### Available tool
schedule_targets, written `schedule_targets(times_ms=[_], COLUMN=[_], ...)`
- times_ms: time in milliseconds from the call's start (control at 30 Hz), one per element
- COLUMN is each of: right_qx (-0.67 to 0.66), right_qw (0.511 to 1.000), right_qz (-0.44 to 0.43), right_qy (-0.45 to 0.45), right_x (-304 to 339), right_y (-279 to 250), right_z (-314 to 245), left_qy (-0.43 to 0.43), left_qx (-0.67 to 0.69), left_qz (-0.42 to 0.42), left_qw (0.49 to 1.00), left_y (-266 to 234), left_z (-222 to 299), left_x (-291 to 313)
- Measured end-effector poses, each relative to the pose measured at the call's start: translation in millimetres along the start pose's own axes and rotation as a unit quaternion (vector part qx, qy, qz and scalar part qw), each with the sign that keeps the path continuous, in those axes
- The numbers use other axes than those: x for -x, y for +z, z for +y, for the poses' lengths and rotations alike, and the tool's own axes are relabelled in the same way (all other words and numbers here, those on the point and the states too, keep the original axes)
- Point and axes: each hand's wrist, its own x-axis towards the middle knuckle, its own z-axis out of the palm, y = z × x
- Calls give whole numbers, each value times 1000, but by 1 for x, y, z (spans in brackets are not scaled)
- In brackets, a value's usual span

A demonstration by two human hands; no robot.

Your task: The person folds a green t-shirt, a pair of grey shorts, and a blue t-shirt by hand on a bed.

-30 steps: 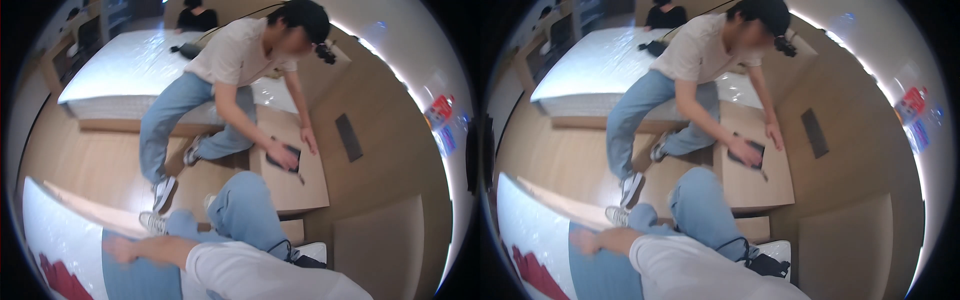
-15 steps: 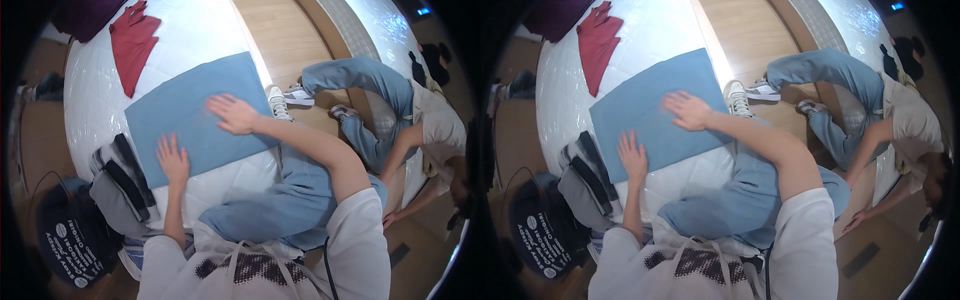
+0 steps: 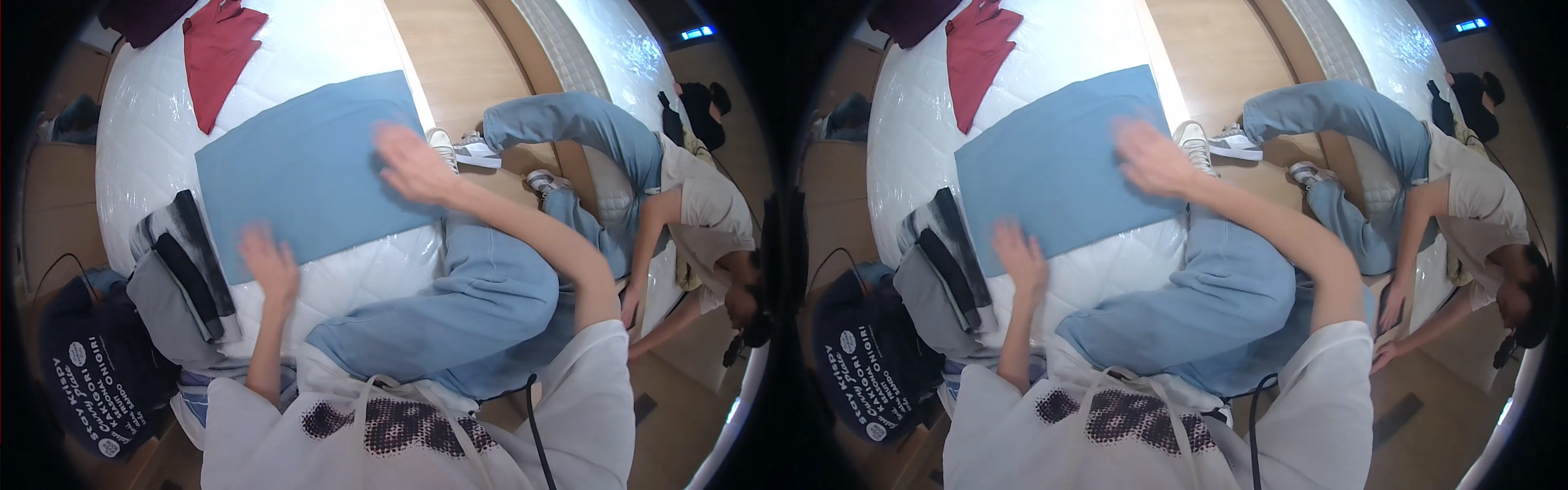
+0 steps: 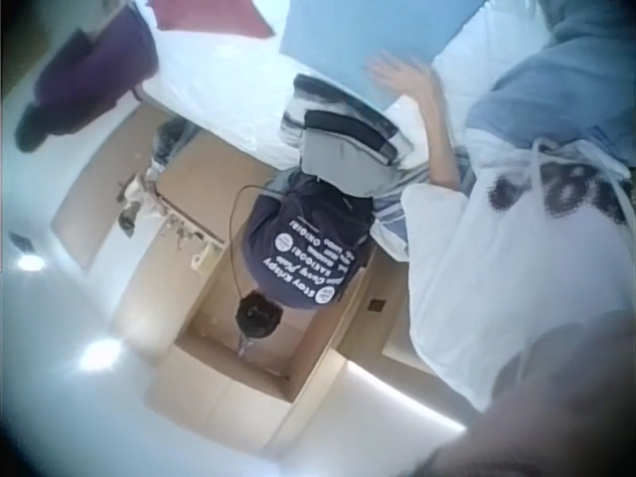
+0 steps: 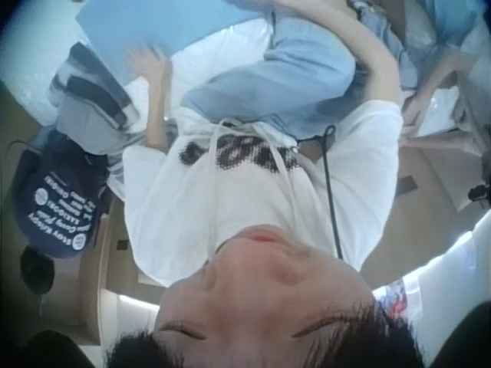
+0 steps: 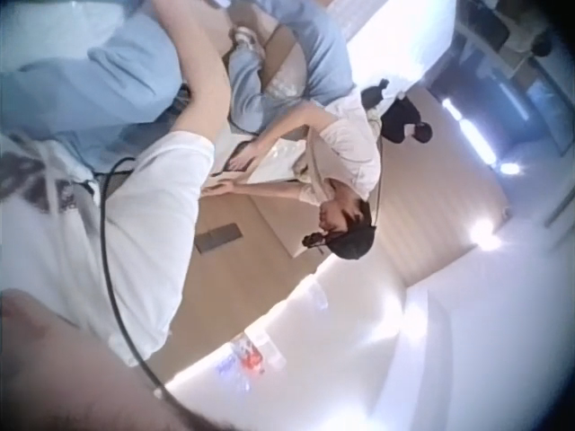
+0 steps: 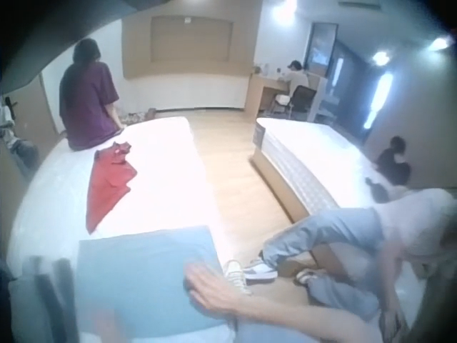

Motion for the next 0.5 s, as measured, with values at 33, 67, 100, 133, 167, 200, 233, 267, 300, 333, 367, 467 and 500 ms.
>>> schedule_targets(times_ms=[33, 67, 100, 133, 167, 200, 233, 267, 300, 333, 367, 467, 500], right_qx=[-15, -13, -13, -14, -34, -54, -54, -32, -12, -14, -7, 11, 22], right_qw=[996, 988, 975, 974, 982, 987, 987, 983, 978, 978, 978, 984, 987], right_qz=[-58, -55, -51, -52, -67, -81, -84, -102, -120, -121, -125, -138, -143], right_qy=[-72, -144, -218, -220, -173, -125, -124, -147, -170, -167, -164, -112, -69], right_x=[-7, -8, -6, 0, 10, 18, 23, 34, 44, 45, 45, 66, 78], right_y=[-2, 12, 31, 43, 52, 59, 63, 60, 58, 55, 51, 37, 31], right_z=[-19, -35, -51, -66, -76, -79, -72, -55, -38, -30, -21, 28, 45], left_qy=[31, 63, 71, 78, 78, 35, -9, -8, -3, 2, 3, -1, -6], left_qx=[35, 71, 105, 138, 142, 131, 119, 126, 75, 16, 18, 12, -3], left_qz=[-12, -26, -2, 22, 21, 18, 15, 12, -28, -69, -71, -44, -44], left_qw=[999, 995, 992, 987, 987, 991, 993, 992, 997, 998, 997, 999, 999], left_y=[2, 8, 20, 29, 40, 50, 57, 57, 52, 42, 38, 34, 33], left_z=[23, 46, 62, 70, 78, 84, 87, 88, 82, 67, 54, 29, 25], left_x=[-6, -13, -27, -37, -38, -38, -37, -34, -29, -23, -19, -7, -5])
